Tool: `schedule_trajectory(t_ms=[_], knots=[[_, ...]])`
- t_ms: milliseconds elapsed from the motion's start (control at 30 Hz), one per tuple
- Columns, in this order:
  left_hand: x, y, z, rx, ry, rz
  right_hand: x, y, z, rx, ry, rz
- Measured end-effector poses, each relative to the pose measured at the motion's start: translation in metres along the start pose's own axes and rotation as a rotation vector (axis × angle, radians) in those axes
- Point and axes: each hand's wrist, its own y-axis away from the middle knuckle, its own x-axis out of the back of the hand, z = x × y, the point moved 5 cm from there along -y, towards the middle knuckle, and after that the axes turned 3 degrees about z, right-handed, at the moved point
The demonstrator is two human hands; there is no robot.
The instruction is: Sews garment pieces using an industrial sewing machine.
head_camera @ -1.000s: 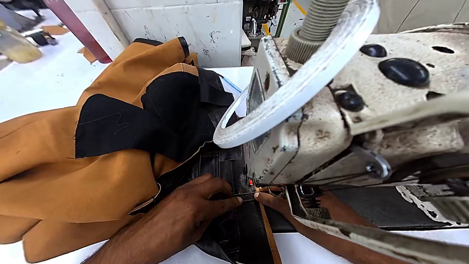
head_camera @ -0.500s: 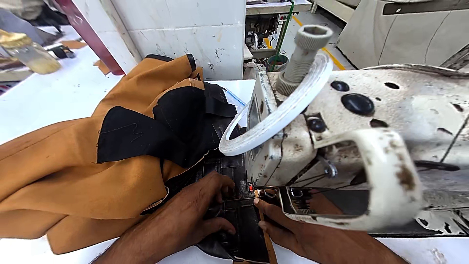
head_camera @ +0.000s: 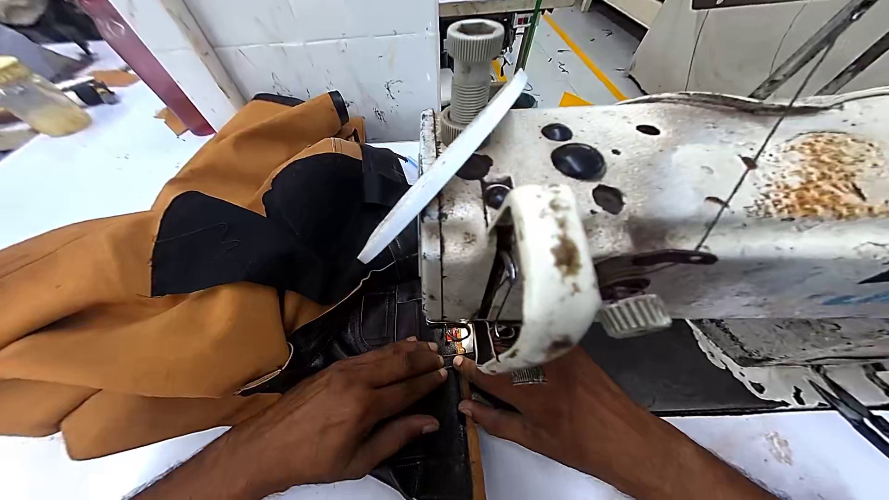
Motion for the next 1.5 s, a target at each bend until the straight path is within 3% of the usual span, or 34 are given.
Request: schedule_trajectory(t_ms=[167,433,733,1033,1500], knots=[[0.0,-0.001,-0.004,-0.03,0.024,-0.112,-0.002,0.0,-0.002,-0.024,0.031,-0.002],[0.001,-0.004,-0.009,-0.046,0.043,-0.149,-0.006,0.003,0.001,-0.089,0.052,-0.026],[0.006,-0.01,-0.016,-0.06,0.047,-0.15,-0.006,0.008,0.007,-0.091,0.066,0.036],[0.009,-0.016,-0.023,-0.075,0.033,-0.125,-0.004,0.007,0.011,-0.199,-0.014,-0.057],[0.011,-0.022,-0.032,-0.073,0.06,-0.117,-0.011,0.006,0.017,-0.27,0.033,-0.016]])
